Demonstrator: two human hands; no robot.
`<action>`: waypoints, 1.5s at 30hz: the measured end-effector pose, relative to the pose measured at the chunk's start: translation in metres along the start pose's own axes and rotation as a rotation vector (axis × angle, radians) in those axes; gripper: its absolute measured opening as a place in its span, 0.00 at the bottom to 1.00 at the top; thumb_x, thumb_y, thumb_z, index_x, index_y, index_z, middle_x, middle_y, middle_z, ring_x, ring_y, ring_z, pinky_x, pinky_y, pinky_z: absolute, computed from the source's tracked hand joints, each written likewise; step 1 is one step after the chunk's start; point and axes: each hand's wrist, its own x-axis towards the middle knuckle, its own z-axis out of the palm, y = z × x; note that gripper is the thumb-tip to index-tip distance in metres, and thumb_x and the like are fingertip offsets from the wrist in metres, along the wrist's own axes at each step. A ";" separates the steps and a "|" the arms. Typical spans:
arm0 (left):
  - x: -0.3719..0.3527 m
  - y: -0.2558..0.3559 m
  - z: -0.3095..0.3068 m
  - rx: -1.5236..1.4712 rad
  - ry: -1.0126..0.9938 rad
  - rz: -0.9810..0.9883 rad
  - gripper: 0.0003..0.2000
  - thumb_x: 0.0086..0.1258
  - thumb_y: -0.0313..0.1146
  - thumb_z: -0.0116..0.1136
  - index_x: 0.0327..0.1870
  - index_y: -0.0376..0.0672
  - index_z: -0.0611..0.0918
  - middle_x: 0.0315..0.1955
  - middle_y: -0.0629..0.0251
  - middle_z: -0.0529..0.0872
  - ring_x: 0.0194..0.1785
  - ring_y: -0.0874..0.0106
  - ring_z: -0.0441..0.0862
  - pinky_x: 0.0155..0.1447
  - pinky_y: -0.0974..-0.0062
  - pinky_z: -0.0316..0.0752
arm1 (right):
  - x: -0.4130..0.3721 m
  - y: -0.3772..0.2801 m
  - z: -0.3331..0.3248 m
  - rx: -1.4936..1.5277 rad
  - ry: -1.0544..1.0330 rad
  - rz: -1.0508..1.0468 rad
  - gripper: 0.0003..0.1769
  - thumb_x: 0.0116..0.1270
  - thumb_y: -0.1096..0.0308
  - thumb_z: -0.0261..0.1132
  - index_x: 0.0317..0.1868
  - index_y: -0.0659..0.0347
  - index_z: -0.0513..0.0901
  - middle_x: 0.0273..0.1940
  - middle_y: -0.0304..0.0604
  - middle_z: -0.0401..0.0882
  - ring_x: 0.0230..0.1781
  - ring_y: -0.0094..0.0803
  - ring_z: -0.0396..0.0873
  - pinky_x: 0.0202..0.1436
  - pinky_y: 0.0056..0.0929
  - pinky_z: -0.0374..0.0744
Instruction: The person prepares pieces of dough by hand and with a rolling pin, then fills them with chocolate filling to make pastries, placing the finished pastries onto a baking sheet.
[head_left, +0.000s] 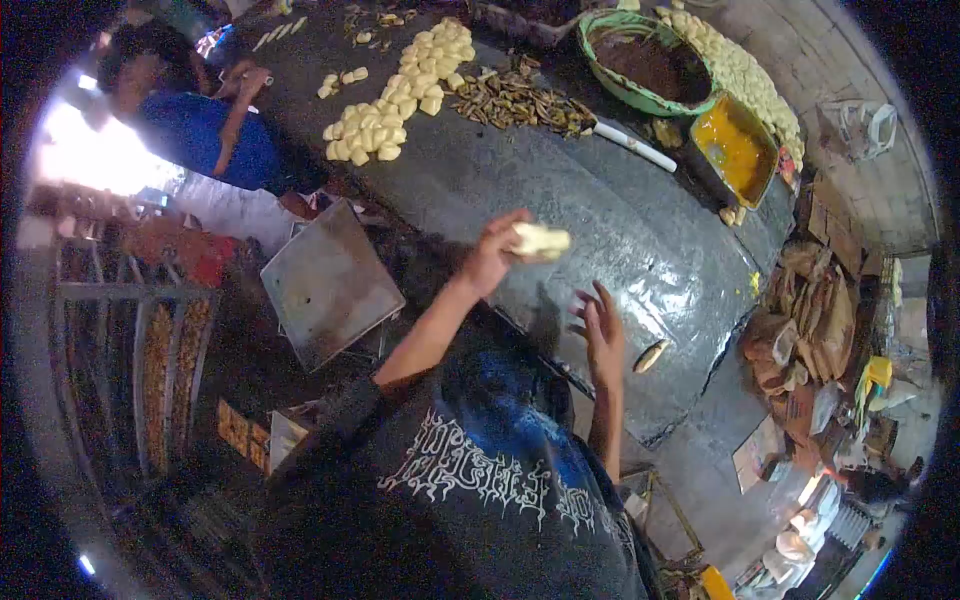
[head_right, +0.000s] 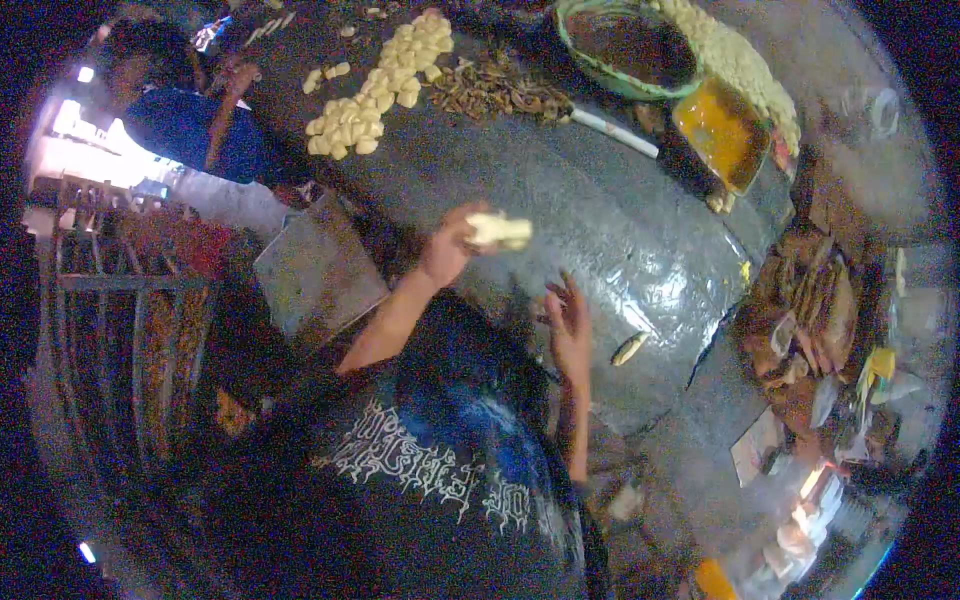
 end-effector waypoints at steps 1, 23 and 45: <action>0.002 -0.006 0.006 0.041 0.020 -0.005 0.22 0.65 0.36 0.56 0.60 0.39 0.79 0.55 0.59 0.85 0.58 0.62 0.83 0.59 0.63 0.81 | 0.013 -0.012 0.016 0.167 -0.070 0.044 0.24 0.79 0.62 0.62 0.71 0.61 0.73 0.59 0.47 0.81 0.53 0.32 0.82 0.52 0.31 0.82; 0.102 0.110 -0.187 1.348 0.185 -0.057 0.22 0.62 0.44 0.75 0.44 0.41 0.75 0.34 0.57 0.82 0.32 0.62 0.83 0.40 0.64 0.78 | 0.120 -0.024 0.032 -0.154 0.236 0.200 0.25 0.74 0.67 0.66 0.69 0.60 0.75 0.48 0.44 0.87 0.48 0.30 0.84 0.56 0.31 0.80; 0.115 0.055 -0.089 0.566 -0.089 -0.476 0.24 0.76 0.48 0.62 0.65 0.43 0.77 0.55 0.60 0.86 0.54 0.68 0.85 0.54 0.65 0.81 | 0.243 -0.016 0.074 -1.198 -0.218 -0.594 0.12 0.54 0.70 0.73 0.39 0.64 0.87 0.43 0.55 0.84 0.49 0.52 0.81 0.55 0.43 0.81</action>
